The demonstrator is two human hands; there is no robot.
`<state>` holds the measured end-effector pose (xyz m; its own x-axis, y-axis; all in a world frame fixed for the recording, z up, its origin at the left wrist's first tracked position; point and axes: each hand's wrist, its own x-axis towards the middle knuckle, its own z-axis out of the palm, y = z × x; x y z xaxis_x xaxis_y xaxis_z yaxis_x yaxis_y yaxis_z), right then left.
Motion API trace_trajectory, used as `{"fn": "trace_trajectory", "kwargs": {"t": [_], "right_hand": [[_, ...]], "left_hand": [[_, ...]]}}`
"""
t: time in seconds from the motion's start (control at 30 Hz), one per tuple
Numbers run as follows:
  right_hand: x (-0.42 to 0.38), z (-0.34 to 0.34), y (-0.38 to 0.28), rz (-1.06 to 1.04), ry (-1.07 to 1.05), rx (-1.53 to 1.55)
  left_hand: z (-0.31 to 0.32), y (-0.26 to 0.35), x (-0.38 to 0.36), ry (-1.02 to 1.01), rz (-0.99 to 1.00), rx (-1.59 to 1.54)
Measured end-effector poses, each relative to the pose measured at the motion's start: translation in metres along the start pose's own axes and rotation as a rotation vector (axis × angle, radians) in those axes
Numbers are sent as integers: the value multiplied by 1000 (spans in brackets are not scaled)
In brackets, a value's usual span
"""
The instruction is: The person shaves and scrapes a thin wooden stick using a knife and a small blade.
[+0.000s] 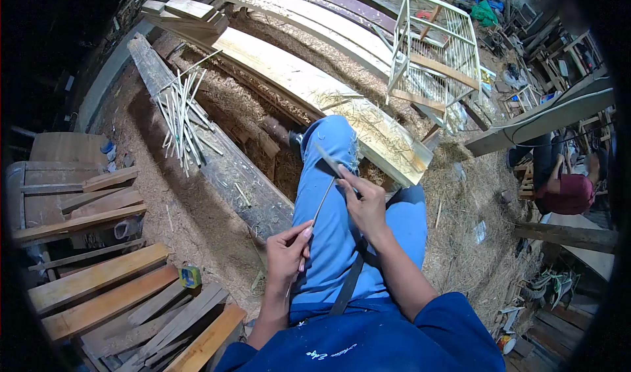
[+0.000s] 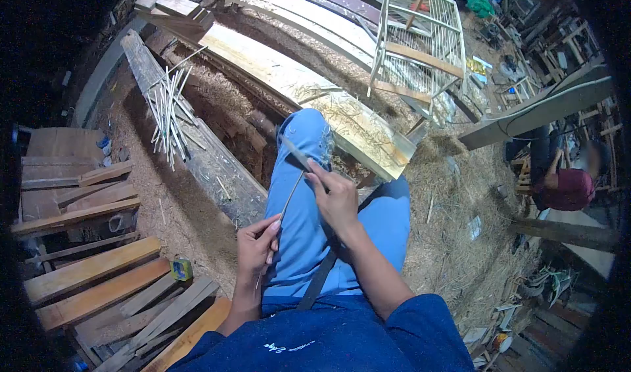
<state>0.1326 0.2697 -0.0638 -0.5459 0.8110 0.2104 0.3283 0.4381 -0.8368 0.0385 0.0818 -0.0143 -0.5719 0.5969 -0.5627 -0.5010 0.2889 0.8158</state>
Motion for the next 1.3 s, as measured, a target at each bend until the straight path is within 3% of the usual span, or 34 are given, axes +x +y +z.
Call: {"fn": "trace_trajectory", "kwargs": {"t": [0.07, 0.23, 0.5, 0.67, 0.73, 0.93, 1.3], "right_hand": [[3, 0, 3, -48, 72, 109], [4, -9, -7, -101, -7, 155], [14, -16, -12, 72, -24, 178], [15, -8, -13, 31, -35, 151], [11, 0, -11, 119, -34, 278], [8, -10, -15, -8, -88, 235], [4, -10, -17, 26, -164, 263]], "left_hand": [[4, 5, 5, 29, 4, -19], [21, 31, 34, -4, 32, 36], [30, 40, 54, -38, 59, 119], [35, 39, 53, -42, 79, 111], [35, 38, 54, -40, 77, 105], [34, 33, 58, -1, 85, 76], [31, 31, 54, 50, 60, 104]]}}
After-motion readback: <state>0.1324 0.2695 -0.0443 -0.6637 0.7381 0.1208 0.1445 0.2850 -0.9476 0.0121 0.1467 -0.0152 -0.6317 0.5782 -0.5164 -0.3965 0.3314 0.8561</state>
